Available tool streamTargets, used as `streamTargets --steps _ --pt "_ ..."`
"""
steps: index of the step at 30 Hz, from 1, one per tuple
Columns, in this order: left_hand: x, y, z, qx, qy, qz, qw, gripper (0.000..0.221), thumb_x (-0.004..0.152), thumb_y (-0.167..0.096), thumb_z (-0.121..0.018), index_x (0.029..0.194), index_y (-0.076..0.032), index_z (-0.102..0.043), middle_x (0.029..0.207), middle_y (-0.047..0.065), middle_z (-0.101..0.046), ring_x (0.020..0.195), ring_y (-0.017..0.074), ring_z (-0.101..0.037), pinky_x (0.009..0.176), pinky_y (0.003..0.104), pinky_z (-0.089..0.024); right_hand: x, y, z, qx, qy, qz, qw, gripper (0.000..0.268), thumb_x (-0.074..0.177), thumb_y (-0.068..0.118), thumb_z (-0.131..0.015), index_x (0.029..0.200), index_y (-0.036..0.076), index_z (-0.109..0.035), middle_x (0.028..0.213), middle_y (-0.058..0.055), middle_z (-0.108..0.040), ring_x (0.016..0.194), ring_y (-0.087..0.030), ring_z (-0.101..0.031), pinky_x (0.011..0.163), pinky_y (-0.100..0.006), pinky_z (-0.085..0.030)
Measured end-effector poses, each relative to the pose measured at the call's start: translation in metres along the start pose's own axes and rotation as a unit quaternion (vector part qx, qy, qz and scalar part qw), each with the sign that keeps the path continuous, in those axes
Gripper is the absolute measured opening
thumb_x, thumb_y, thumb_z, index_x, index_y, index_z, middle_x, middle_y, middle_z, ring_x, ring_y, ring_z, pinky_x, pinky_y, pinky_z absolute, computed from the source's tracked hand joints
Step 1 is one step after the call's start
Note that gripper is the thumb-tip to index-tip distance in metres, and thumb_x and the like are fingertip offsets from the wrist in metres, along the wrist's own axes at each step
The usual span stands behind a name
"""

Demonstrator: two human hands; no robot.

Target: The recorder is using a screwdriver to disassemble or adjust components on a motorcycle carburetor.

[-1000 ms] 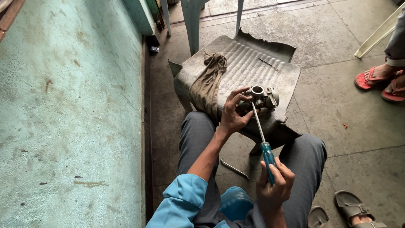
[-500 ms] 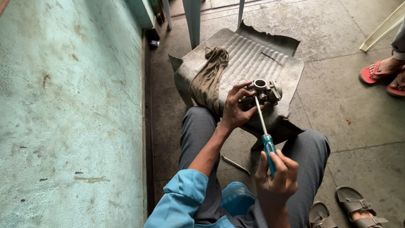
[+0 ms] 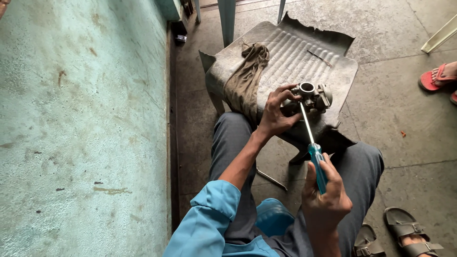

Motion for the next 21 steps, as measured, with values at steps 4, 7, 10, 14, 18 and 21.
streamTargets --steps 4,7,10,14,18,21 --pt "0.001 -0.001 0.001 0.002 0.004 0.003 1.000 0.038 0.068 -0.015 -0.090 0.101 -0.008 -0.071 0.141 0.011 -0.063 0.132 0.0298 -0.060 0.117 0.048 -0.044 -0.002 -0.012 0.000 -0.005 0.017 -0.087 0.996 0.030 0.102 0.021 -0.078 0.112 -0.004 -0.065 0.094 -0.016 -0.077 0.070 -0.020 -0.075 0.056 -0.026 -0.055" --pt "0.003 0.000 0.000 -0.002 0.003 0.009 1.000 0.040 0.068 -0.018 -0.091 0.101 -0.008 -0.071 0.141 0.011 -0.062 0.131 0.0294 -0.060 0.117 0.047 -0.045 0.004 -0.013 0.005 0.027 0.023 -0.086 0.996 0.033 0.102 0.022 -0.076 0.115 -0.002 -0.060 0.082 -0.011 -0.072 0.064 -0.019 -0.073 0.051 -0.027 -0.053" --pt "0.005 0.002 0.002 0.008 0.002 0.006 1.000 0.040 0.068 -0.017 -0.090 0.102 -0.008 -0.071 0.141 0.011 -0.062 0.131 0.0301 -0.060 0.117 0.047 -0.044 0.007 -0.008 0.011 0.017 0.069 -0.078 0.994 0.052 0.097 0.024 -0.070 0.127 -0.009 -0.045 0.078 -0.012 -0.067 0.061 -0.023 -0.069 0.054 -0.034 -0.055" --pt "0.003 0.004 -0.002 0.005 0.007 0.006 1.000 0.040 0.067 -0.016 -0.089 0.102 -0.009 -0.070 0.141 0.011 -0.062 0.131 0.0288 -0.061 0.117 0.048 -0.044 -0.010 -0.026 0.014 -0.034 0.101 -0.077 0.991 0.039 0.110 0.030 -0.066 0.126 0.000 -0.047 0.087 -0.013 -0.068 0.067 -0.026 -0.069 0.061 -0.036 -0.054" --pt "0.000 0.012 -0.005 -0.002 0.000 0.013 1.000 0.039 0.067 -0.016 -0.088 0.100 -0.010 -0.068 0.141 0.010 -0.062 0.131 0.0280 -0.059 0.117 0.049 -0.045 -0.010 -0.023 0.009 -0.081 0.115 -0.111 0.984 0.040 0.104 0.037 -0.069 0.119 0.002 -0.055 0.074 -0.010 -0.067 0.061 -0.024 -0.069 0.053 -0.036 -0.052" --pt "-0.001 0.005 -0.002 0.000 -0.003 0.011 1.000 0.039 0.067 -0.014 -0.087 0.100 -0.010 -0.067 0.141 0.010 -0.062 0.131 0.0289 -0.058 0.117 0.050 -0.045 -0.010 -0.023 0.013 -0.103 0.083 -0.130 0.983 0.042 0.107 0.040 -0.068 0.115 0.002 -0.054 0.078 -0.009 -0.069 0.064 -0.022 -0.071 0.052 -0.032 -0.052"
Point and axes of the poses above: each hand's wrist, its own x-axis towards the middle knuckle, its own z-axis out of the back of the hand, y = z × x, the point moved 8 cm from there along x, towards the middle knuckle
